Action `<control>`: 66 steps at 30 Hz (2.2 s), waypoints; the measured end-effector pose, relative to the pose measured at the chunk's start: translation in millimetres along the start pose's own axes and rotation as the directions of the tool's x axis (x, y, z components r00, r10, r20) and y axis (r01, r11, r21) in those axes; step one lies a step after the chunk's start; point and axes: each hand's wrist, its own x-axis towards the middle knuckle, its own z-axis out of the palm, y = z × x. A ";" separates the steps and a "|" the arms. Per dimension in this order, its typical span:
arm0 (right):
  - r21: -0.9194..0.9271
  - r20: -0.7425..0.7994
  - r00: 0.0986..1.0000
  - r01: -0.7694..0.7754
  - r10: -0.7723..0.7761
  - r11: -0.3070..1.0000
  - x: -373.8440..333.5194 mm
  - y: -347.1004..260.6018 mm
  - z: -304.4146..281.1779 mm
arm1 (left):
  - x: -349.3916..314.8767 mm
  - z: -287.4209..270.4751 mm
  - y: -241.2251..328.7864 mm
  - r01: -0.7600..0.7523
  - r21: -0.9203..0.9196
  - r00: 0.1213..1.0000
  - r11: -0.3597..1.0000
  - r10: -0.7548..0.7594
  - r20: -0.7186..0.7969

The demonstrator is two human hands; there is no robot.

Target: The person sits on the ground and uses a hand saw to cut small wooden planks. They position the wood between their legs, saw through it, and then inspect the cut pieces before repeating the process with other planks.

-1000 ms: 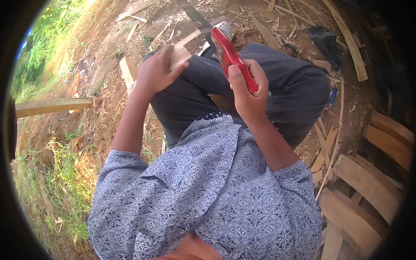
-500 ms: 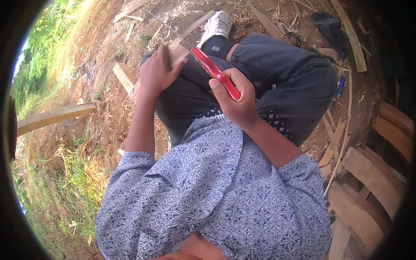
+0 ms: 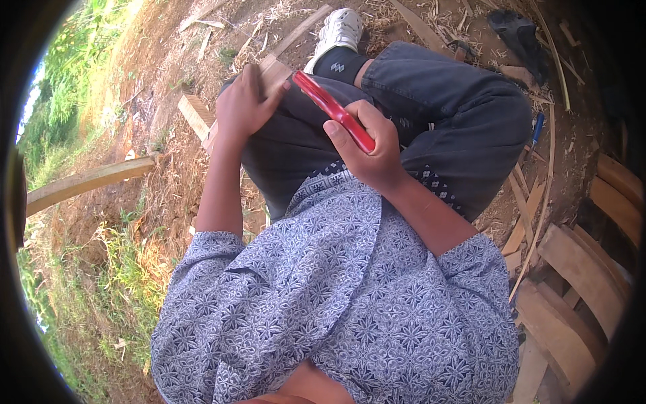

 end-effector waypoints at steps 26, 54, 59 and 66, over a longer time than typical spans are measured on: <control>-0.084 0.053 0.999 0.006 -0.001 0.996 -0.8 -11.6 -20.6 | -5.8 -9.1 1.9 -0.005 -0.067 0.999 0.998 0.008 0.050; -0.117 0.014 0.994 -0.108 0.111 0.987 -17.6 -35.1 -56.6 | -0.1 -9.9 4.7 0.059 -0.076 0.997 0.995 -0.055 0.062; -0.162 0.040 0.996 -0.074 0.082 0.984 -20.6 -38.8 -60.3 | 1.0 -6.3 2.1 0.060 -0.050 0.996 0.997 -0.057 0.062; -0.225 0.062 0.992 -0.091 0.107 0.970 -41.3 -51.3 -80.5 | -0.1 -8.7 2.8 0.053 -0.072 0.997 0.996 -0.049 0.056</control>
